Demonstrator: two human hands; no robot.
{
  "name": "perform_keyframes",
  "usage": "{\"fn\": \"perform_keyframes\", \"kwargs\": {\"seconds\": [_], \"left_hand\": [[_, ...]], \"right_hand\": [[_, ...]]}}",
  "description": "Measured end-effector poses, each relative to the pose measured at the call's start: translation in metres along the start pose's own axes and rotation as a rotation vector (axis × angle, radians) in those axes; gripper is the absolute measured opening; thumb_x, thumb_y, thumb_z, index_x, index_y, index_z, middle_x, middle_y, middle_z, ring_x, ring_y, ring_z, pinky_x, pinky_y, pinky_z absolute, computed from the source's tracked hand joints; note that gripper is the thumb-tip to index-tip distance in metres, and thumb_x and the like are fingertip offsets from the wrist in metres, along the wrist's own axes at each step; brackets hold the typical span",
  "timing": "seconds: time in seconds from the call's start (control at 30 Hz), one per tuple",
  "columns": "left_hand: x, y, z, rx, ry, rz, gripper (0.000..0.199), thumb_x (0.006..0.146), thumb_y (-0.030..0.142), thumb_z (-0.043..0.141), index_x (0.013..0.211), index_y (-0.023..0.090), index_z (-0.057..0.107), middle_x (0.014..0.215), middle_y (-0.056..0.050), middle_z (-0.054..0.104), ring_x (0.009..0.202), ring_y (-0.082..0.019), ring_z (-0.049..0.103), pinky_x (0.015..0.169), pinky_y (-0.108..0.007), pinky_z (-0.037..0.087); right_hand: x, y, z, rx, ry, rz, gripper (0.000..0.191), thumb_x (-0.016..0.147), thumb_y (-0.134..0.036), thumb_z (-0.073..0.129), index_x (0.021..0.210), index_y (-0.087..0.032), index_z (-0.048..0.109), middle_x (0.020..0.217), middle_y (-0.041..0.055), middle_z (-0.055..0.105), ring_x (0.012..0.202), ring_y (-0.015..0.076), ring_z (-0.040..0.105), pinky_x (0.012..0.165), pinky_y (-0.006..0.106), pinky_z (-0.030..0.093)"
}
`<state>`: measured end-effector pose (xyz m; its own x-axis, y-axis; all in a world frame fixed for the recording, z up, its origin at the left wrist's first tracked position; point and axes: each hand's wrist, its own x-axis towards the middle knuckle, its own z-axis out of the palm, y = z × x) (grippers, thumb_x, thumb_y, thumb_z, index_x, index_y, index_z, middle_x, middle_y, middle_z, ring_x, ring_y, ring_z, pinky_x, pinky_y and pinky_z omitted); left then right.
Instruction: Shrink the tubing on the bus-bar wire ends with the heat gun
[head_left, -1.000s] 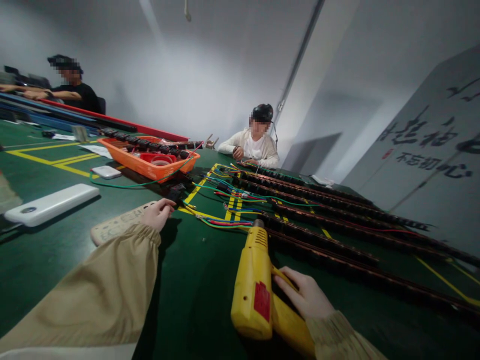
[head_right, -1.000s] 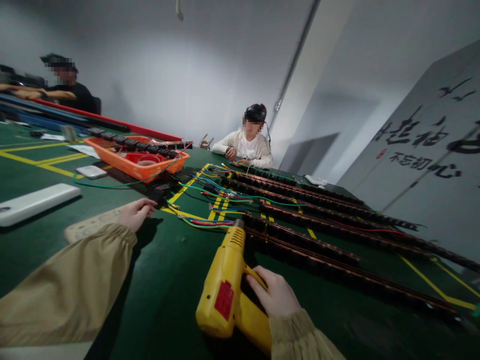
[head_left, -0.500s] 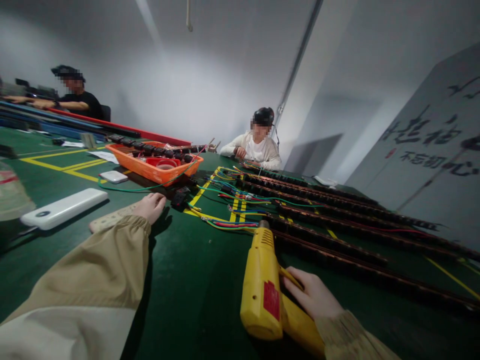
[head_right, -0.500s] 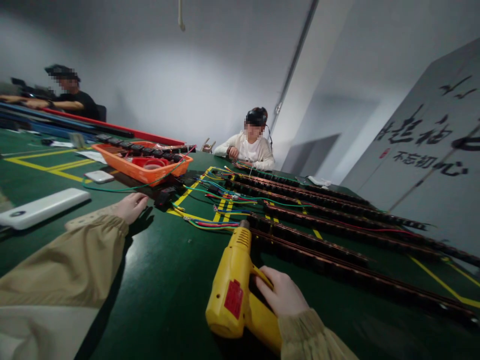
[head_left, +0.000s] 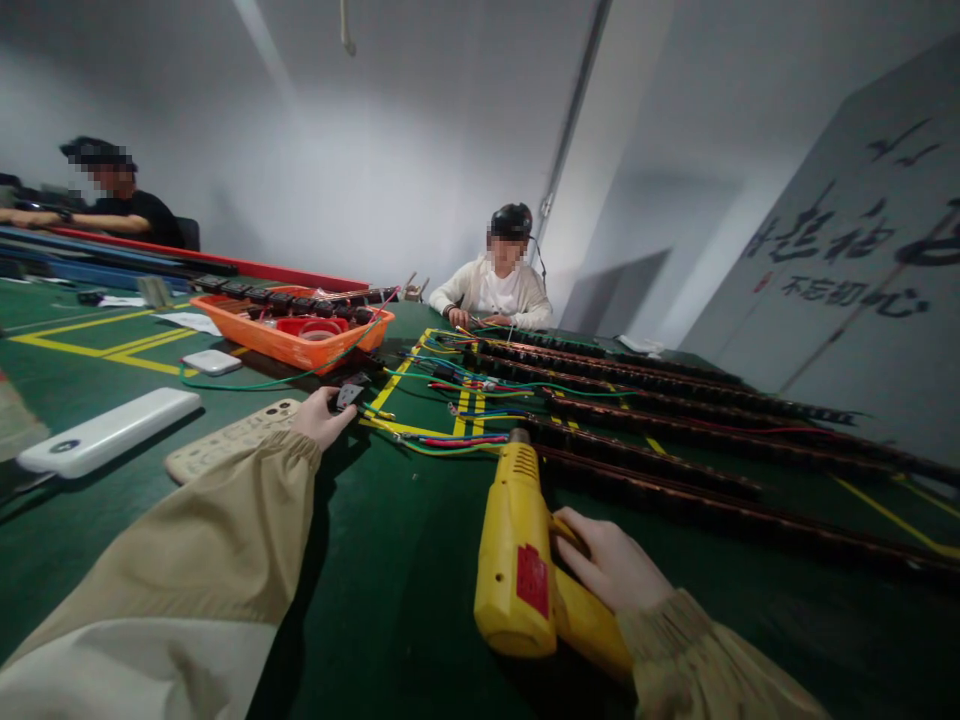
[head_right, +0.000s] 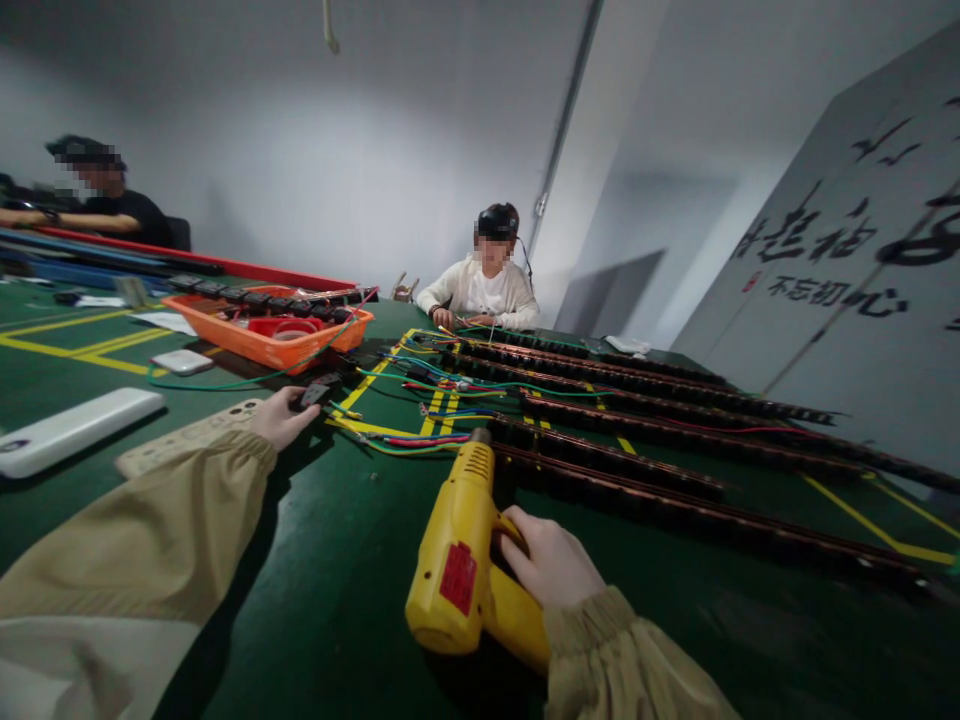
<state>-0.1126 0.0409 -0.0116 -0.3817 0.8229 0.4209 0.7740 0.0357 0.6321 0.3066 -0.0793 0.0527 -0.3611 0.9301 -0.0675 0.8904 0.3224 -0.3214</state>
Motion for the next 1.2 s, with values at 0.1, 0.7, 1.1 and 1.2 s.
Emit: {"fn": "perform_keyframes", "kwargs": {"seconds": [0.1,0.7,1.1,1.2], "left_hand": [[-0.009,0.007,-0.006,-0.097,0.153,-0.123,0.046,0.070,0.045,0.057,0.104,0.015,0.059,0.097,-0.011,0.066,0.090,-0.025,0.062,0.079,-0.035,0.048],[-0.089,0.075,0.023,-0.236,-0.175,-0.076,0.068,0.050,0.049,0.073,0.103,0.016,0.046,0.099,-0.010,0.059,0.091,-0.026,0.061,0.081,-0.036,0.049],[-0.099,0.089,0.012,0.148,-0.343,0.034,0.068,0.060,0.065,0.061,0.109,0.019,0.053,0.112,-0.013,0.058,0.111,-0.032,0.051,0.091,-0.044,0.038],[-0.097,0.090,0.014,0.192,-0.332,0.039,0.066,0.067,0.067,0.051,0.108,0.016,0.055,0.112,-0.016,0.058,0.109,-0.034,0.052,0.089,-0.047,0.039]], "right_hand": [[-0.001,-0.005,0.001,-0.055,0.010,-0.029,0.024,0.087,-0.033,0.037,0.095,-0.020,0.056,0.090,0.0065,0.066,0.079,0.0200,0.061,0.065,0.029,0.040],[-0.059,-0.059,0.040,-0.121,0.326,-0.073,0.102,0.060,-0.069,0.060,0.142,-0.017,0.029,0.110,0.0121,0.060,0.095,0.0281,0.057,0.081,0.040,0.043],[-0.099,-0.067,0.070,-0.261,0.611,0.048,0.107,0.051,-0.076,0.060,0.139,-0.018,0.036,0.093,0.0103,0.062,0.080,0.0270,0.057,0.072,0.040,0.043],[-0.101,-0.074,0.075,-0.281,0.673,0.067,0.106,0.054,-0.076,0.058,0.139,-0.016,0.036,0.092,0.0105,0.062,0.078,0.0266,0.057,0.071,0.039,0.042]]}}
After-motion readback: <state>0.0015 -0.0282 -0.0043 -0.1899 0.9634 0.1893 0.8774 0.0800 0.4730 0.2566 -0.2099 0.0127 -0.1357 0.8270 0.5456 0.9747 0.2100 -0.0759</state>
